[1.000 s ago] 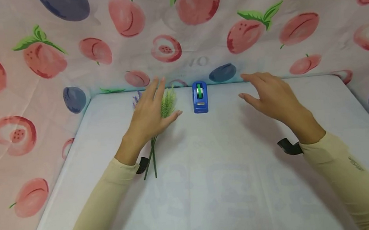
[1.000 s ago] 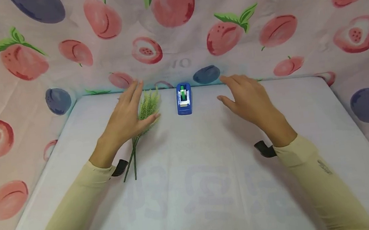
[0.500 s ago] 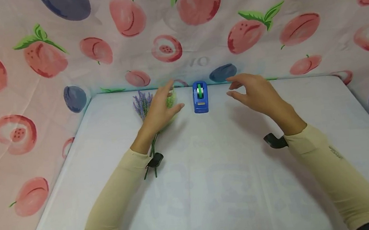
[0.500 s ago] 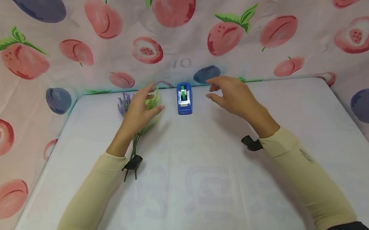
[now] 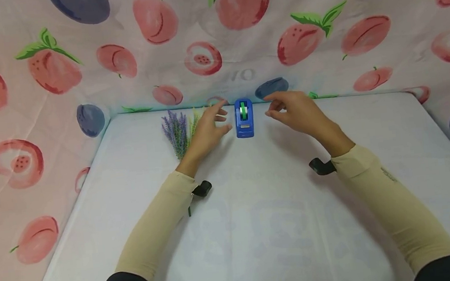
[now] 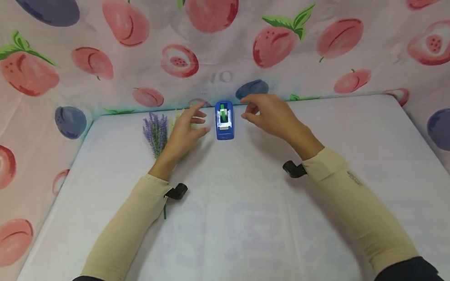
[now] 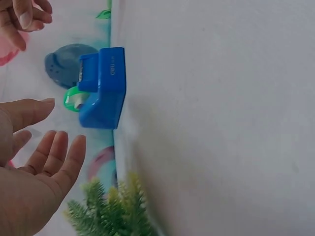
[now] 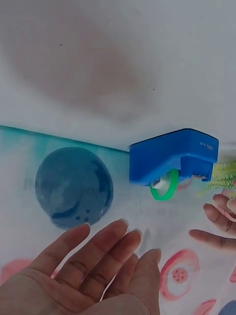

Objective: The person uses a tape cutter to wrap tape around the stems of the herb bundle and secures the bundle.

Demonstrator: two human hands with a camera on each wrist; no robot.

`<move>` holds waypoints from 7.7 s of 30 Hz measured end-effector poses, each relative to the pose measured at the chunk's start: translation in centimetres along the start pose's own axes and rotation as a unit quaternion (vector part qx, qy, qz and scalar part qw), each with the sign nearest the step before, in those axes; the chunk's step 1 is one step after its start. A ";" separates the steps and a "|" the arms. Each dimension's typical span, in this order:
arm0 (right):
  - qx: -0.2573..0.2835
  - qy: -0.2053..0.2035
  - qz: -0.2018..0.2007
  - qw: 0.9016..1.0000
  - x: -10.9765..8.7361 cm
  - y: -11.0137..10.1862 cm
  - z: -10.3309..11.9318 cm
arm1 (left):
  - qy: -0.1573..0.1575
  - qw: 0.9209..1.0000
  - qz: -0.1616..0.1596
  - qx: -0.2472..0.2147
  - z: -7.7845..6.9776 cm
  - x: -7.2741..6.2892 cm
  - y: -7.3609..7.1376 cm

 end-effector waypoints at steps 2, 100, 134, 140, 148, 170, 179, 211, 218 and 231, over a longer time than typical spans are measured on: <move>0.008 -0.003 -0.002 1.000 0.3 0.1 -0.1 | -0.002 1.000 0.005 -0.006 0.1 0.4 0.4; 0.163 -0.017 -0.074 0.984 6.8 5.7 -2.4 | -0.023 0.999 0.038 -0.029 0.8 5.5 4.0; 0.172 0.043 -0.100 0.979 3.8 4.1 -1.5 | -0.032 0.998 0.043 -0.021 0.7 5.5 4.2; 0.176 0.007 -0.075 0.982 3.6 4.6 -0.6 | -0.031 0.998 0.043 -0.019 0.8 5.5 4.2; 0.209 -0.022 -0.079 0.974 3.0 4.5 0.3 | -0.032 0.998 0.046 -0.012 0.8 5.5 4.2; 0.274 0.014 -0.095 0.957 2.2 5.3 0.6 | -0.028 0.998 0.052 -0.013 0.9 5.4 4.2; 0.237 0.053 -0.084 0.967 1.9 5.5 -0.1 | -0.027 0.998 0.049 -0.010 1.0 5.5 4.2; 0.302 -0.021 -0.093 0.949 0.9 5.0 1.5 | -0.027 0.998 0.050 0.001 0.6 5.5 4.3; 0.225 -0.007 -0.097 0.969 0.8 5.0 1.7 | -0.028 0.999 0.043 0.005 0.7 5.5 4.1; 0.305 0.138 -0.045 0.941 -1.0 7.3 -0.2 | -0.018 0.998 0.054 -0.007 0.5 5.4 4.2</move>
Point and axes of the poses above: each hand's wrist, its own x-axis towards the middle knuckle, its own y-axis out of the palm, z = x × y, the point moved 10 cm from there along x, towards the middle knuckle, and after that the axes turned 14 degrees about -y, right-handed, at the moved point
